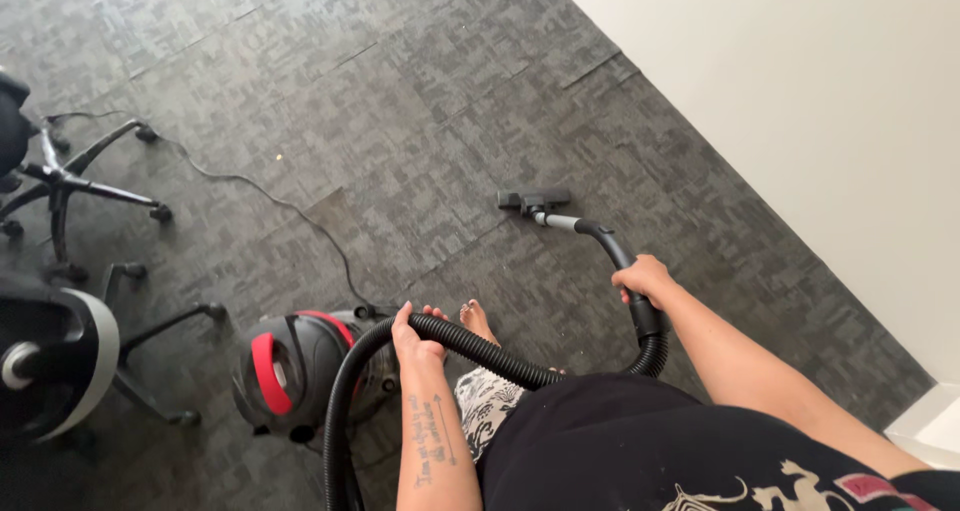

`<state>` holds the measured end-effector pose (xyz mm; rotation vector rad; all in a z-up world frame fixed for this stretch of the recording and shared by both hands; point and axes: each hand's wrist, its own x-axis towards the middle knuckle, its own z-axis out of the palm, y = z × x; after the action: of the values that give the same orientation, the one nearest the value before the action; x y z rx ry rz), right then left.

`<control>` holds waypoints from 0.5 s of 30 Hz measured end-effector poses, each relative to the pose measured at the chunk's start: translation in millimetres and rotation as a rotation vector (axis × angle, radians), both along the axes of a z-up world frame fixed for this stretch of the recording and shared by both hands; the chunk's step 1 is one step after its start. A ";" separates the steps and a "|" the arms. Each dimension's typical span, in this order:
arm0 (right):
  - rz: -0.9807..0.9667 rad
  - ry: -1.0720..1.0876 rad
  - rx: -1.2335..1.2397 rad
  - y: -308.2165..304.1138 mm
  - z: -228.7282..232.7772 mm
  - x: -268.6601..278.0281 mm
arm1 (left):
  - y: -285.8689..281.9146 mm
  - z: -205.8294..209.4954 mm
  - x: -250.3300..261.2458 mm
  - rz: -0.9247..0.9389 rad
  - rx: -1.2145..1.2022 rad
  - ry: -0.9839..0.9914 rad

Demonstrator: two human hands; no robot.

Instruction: The person vacuums the carpeted floor using a canister vacuum cleaner, moving the nozzle across the floor tiles in an office-like setting.

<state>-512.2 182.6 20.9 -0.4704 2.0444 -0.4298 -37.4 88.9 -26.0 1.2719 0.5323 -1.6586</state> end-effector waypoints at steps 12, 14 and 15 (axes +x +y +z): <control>-0.070 -0.022 -0.012 117.5 -1.5 30.9 | 114.6 8.6 51.7 0.016 -0.055 -0.022; -0.084 -0.013 -0.011 129.3 3.6 46.6 | 126.6 13.2 70.4 0.005 -0.058 -0.012; -0.100 -0.010 -0.018 134.1 5.0 55.9 | 131.6 14.3 80.8 -0.002 -0.060 -0.007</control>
<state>-456.2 316.7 25.9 -0.3776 2.0612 -0.5103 43.4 220.6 -11.7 1.2350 0.4741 -1.6592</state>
